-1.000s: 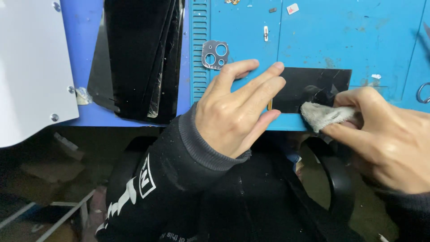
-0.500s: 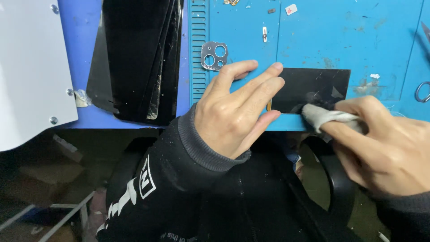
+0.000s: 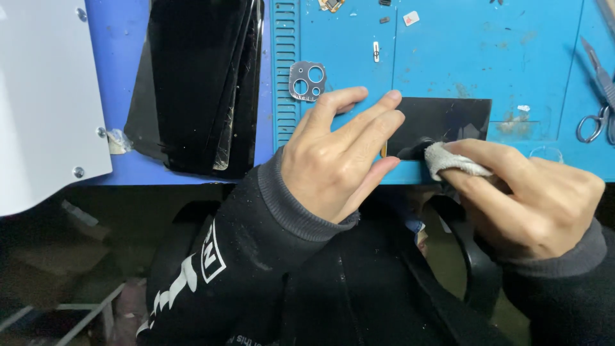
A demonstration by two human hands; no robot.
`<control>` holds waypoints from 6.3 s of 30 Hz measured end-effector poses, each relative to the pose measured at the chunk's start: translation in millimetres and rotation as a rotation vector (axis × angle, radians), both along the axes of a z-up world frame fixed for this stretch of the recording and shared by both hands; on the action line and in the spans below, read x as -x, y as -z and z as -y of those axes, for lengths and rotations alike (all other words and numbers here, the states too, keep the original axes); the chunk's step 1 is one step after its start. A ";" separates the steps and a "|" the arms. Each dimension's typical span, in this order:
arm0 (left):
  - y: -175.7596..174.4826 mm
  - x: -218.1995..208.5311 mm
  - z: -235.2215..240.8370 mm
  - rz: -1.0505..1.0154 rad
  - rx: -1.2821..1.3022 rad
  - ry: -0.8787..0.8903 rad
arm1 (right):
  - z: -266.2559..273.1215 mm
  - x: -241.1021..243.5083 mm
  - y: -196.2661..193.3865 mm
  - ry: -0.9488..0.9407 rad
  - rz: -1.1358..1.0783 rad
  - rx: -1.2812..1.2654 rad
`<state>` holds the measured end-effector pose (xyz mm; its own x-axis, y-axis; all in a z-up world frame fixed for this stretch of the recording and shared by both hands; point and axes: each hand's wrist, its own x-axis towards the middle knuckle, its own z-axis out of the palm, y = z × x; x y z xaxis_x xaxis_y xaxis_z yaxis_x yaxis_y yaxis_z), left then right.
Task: Cleaning an electronic device screen using a cloth, liquid spray, and a metal scraping tool on a repair workbench.
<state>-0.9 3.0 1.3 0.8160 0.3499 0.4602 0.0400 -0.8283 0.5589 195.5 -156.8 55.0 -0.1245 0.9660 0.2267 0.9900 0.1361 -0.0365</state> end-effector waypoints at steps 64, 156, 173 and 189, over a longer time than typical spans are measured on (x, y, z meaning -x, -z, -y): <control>-19.5 -7.2 2.9 -0.015 0.117 -0.036 | -4.3 -34.1 12.0 -0.259 0.000 0.040; -6.3 -4.9 -4.3 -0.061 0.062 0.019 | 6.2 -40.7 -2.5 -0.178 0.035 0.201; -9.2 -6.8 -2.2 -0.068 0.077 0.007 | 0.9 -35.4 -2.8 -0.156 0.114 0.174; -12.3 -6.9 -2.9 -0.072 0.071 0.011 | -6.1 -31.0 -4.4 -0.130 0.093 0.133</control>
<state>6.0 6.0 13.6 0.8499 0.3707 0.3745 0.0736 -0.7872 0.6122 226.4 -150.7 59.4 -0.2646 0.9610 0.0800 0.9643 0.2632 0.0277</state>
